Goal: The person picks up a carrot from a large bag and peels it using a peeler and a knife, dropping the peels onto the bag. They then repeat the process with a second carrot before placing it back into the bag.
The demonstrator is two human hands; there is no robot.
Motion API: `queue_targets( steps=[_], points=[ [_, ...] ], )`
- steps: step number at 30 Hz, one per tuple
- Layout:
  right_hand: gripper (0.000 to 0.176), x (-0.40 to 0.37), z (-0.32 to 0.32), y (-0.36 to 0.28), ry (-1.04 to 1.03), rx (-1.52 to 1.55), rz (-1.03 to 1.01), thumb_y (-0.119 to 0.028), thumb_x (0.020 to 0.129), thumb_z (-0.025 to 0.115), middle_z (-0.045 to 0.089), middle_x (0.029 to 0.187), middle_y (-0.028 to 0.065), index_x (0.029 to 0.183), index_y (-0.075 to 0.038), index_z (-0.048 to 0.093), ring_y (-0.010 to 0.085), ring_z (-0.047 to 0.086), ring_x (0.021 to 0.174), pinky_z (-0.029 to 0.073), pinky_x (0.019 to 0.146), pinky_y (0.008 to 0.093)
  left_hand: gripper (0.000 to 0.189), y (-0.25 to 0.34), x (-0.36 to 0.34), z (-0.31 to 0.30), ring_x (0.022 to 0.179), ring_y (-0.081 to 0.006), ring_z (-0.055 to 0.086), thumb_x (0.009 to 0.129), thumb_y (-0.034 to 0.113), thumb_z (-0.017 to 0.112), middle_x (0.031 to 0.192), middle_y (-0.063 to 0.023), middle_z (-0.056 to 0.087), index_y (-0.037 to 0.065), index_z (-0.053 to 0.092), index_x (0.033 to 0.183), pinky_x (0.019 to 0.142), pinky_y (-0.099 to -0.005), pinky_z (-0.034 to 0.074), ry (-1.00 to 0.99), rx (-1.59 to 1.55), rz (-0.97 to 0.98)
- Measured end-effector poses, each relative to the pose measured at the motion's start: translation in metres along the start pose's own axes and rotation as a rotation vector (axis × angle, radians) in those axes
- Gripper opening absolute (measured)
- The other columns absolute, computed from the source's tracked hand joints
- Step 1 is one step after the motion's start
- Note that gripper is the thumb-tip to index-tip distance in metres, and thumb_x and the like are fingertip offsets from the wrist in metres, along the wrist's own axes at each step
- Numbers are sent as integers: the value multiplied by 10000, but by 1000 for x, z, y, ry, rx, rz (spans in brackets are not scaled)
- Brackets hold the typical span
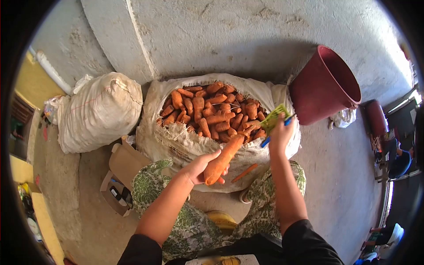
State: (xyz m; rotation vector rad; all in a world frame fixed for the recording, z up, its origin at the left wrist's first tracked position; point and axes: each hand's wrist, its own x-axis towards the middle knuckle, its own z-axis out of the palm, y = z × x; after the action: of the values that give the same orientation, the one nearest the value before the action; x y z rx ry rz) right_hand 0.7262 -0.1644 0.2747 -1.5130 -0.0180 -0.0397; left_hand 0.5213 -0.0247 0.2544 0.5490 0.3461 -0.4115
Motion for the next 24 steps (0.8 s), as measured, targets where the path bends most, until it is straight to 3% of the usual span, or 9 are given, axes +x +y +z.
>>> queue_targets(
  steps=[2,5,6,9,10,12,16,18,24],
  points=[
    [104,-41,14,-10,-155,-90,31,-157,920,481,527,717,40,924,-58,452,90,488,542,440,462,227,368,0,8,-3,709,-158,586,938,360,404,873,-79,580,38,500,1090,547,-302,509,129,-44,69],
    [196,-92,30,-1,-349,-203,-240,-143,900,533,587,785,96,1037,-24,458,149,564,627,465,528,282,335,1,14,4,696,-159,603,932,328,428,881,-70,602,36,513,1074,540,-298,519,131,-124,88],
    [234,-108,32,-15,-413,-173,-230,-130,895,542,606,779,127,1075,-14,448,180,599,656,480,553,307,321,-4,17,8,689,-161,616,934,314,424,889,-72,618,43,523,1075,542,-302,528,246,-182,172],
    [244,-119,35,-20,-474,-245,-252,-111,886,548,609,704,153,1084,-17,443,237,616,603,476,534,339,315,-6,14,1,777,-184,631,943,267,360,895,-92,620,39,523,1086,620,-334,541,70,-403,126],
    [244,-117,34,-19,-473,-245,-251,-111,886,548,609,704,153,1084,-17,443,237,616,603,476,534,339,315,-7,16,1,777,-184,631,943,267,360,895,-92,620,39,523,1086,620,-334,541,71,-403,125],
    [255,-112,33,-19,-439,-344,-181,-111,883,558,590,784,98,1084,14,461,134,562,674,467,596,285,308,-8,19,7,787,-187,632,944,253,363,915,-86,623,33,529,1083,648,-336,540,216,-303,186],
    [248,-109,29,-21,-406,-334,-181,-104,884,555,589,775,96,1083,11,462,135,562,661,466,584,283,314,-6,15,16,805,-188,629,940,261,387,947,-88,622,21,529,1084,684,-334,536,243,-327,188],
    [249,-110,29,-21,-411,-287,-144,-106,885,554,589,774,93,1087,7,464,131,562,662,465,584,282,327,-10,16,2,842,-191,625,942,264,382,993,-94,612,15,512,1110,717,-337,532,86,-261,211],
    [237,-110,26,-20,-430,-318,-158,-110,883,558,593,793,100,1072,2,469,133,570,690,468,596,284,352,-12,21,2,890,-191,618,948,280,370,1033,-100,596,19,469,1163,754,-353,527,170,-255,224]
  ],
)
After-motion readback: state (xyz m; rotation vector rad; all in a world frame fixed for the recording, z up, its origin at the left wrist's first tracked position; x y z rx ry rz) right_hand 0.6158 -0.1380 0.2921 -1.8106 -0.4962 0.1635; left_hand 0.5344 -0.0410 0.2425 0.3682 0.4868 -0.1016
